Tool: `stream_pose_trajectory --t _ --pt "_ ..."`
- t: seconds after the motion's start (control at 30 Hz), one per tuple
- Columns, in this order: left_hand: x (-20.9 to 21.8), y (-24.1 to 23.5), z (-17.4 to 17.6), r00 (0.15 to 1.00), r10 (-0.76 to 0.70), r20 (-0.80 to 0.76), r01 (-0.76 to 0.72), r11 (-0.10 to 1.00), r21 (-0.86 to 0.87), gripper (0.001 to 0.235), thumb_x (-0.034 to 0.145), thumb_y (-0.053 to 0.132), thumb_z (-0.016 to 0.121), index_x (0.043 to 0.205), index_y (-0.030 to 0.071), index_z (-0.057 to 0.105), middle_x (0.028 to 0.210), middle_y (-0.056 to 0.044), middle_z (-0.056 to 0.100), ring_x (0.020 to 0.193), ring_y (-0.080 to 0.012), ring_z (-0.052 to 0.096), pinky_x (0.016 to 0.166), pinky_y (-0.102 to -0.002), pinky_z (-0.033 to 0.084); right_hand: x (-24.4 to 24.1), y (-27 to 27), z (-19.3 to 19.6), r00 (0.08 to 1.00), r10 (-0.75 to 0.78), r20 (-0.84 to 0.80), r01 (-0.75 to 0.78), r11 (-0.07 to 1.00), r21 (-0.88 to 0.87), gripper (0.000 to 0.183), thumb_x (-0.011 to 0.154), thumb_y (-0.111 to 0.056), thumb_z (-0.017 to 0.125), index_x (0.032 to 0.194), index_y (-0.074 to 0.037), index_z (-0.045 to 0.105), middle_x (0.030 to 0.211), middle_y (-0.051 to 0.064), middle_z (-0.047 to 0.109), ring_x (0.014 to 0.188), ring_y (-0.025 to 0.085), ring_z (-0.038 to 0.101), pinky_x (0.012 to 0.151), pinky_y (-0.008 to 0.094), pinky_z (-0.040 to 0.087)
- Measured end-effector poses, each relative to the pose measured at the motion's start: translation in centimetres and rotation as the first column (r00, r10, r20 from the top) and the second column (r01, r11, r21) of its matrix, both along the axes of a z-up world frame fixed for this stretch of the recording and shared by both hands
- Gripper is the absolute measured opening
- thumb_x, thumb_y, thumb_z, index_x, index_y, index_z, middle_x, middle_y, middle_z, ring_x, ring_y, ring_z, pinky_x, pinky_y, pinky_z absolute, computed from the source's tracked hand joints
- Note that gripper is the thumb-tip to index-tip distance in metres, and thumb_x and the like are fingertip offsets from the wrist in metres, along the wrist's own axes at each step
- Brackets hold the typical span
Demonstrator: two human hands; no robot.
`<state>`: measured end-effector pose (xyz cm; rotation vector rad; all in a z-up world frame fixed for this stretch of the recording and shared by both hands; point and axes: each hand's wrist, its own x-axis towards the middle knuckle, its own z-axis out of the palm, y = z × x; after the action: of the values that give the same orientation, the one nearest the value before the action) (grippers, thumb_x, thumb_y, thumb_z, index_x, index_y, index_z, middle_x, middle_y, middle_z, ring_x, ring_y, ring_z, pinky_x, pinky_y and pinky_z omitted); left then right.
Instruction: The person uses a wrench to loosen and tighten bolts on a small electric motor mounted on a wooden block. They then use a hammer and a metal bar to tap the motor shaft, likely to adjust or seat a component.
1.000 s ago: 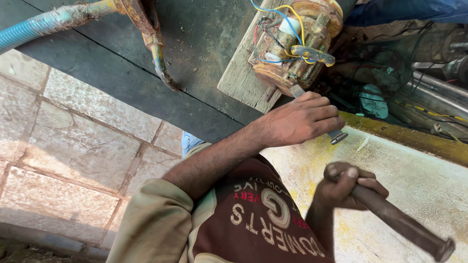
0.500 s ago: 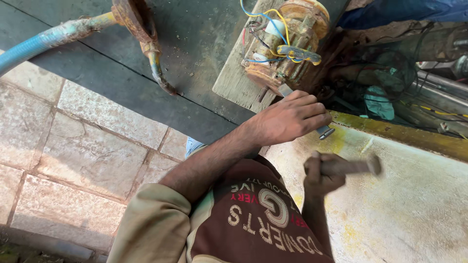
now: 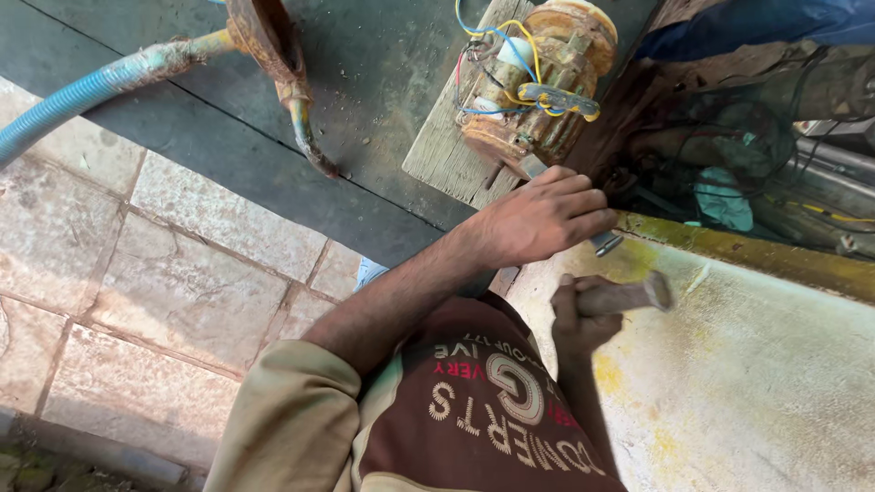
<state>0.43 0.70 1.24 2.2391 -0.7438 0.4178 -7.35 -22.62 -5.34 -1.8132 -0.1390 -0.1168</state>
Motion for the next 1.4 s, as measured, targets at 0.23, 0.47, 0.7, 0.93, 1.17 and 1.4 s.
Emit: stream_pose_trajectory --t 0.23,0.47,0.7,0.93,1.17,1.4 --pt "0.2 -0.3 0.4 0.999 0.038 0.031 -0.041 0.994 0.102 0.039 0.091 0.022 0.061 0.127 0.007 0.065 0.115 -0.004 0.064 0.115 -0.0202 0.06 0.105 -0.039 0.044 3.2 0.4 -0.1 0.966 -0.038 0.254 -0.006 0.985 0.171 0.022 0.089 0.006 0.068 0.093 -0.01 0.054 0.065 0.006 0.059 0.049 0.012 0.061 0.045 0.024 0.049" --pt "-0.3 1.6 0.3 0.996 0.092 0.015 -0.093 0.995 0.027 0.041 0.09 0.02 0.072 0.128 0.006 0.067 0.12 -0.006 0.066 0.118 -0.021 0.059 0.103 -0.039 0.043 1.6 0.8 -2.2 0.99 0.113 0.087 -0.116 0.992 0.039 0.023 0.094 0.01 0.068 0.09 -0.004 0.05 0.062 0.008 0.057 0.05 0.013 0.056 0.045 0.026 0.046" --pt "-1.3 -2.1 0.0 0.999 -0.024 -0.033 0.024 1.0 0.016 0.037 0.092 0.021 0.065 0.126 0.007 0.067 0.118 -0.003 0.066 0.116 -0.0178 0.06 0.105 -0.037 0.044 2.2 0.3 0.8 0.998 0.063 0.002 -0.063 0.991 0.122 0.021 0.099 0.007 0.067 0.104 -0.003 0.05 0.068 0.008 0.059 0.053 0.011 0.055 0.047 0.026 0.041" --pt "-0.4 -1.0 0.8 0.999 0.02 0.026 -0.022 0.998 0.053 0.036 0.093 0.021 0.063 0.126 0.006 0.066 0.117 -0.004 0.064 0.116 -0.0184 0.06 0.107 -0.037 0.043 1.1 0.4 0.6 0.993 0.026 -0.119 -0.004 0.982 0.188 0.021 0.1 0.008 0.067 0.099 -0.003 0.049 0.071 0.009 0.06 0.054 0.01 0.053 0.047 0.025 0.04" --pt "-0.1 0.0 0.7 1.0 0.011 0.004 -0.011 0.999 0.046 0.036 0.094 0.021 0.062 0.126 0.005 0.066 0.114 -0.005 0.064 0.115 -0.0205 0.06 0.107 -0.039 0.044 0.7 0.4 0.5 0.982 0.012 -0.189 0.027 0.979 0.203 0.021 0.099 0.009 0.067 0.098 -0.003 0.05 0.071 0.009 0.06 0.054 0.009 0.051 0.047 0.025 0.039" --pt "0.1 0.2 0.8 1.0 -0.003 0.009 0.003 1.0 0.019 0.034 0.095 0.021 0.061 0.126 0.006 0.066 0.113 -0.004 0.064 0.114 -0.0204 0.06 0.107 -0.039 0.044 0.9 0.6 1.0 0.99 0.025 -0.139 0.001 0.983 0.185 0.021 0.1 0.009 0.066 0.098 -0.002 0.049 0.074 0.01 0.061 0.057 0.009 0.053 0.048 0.025 0.041"
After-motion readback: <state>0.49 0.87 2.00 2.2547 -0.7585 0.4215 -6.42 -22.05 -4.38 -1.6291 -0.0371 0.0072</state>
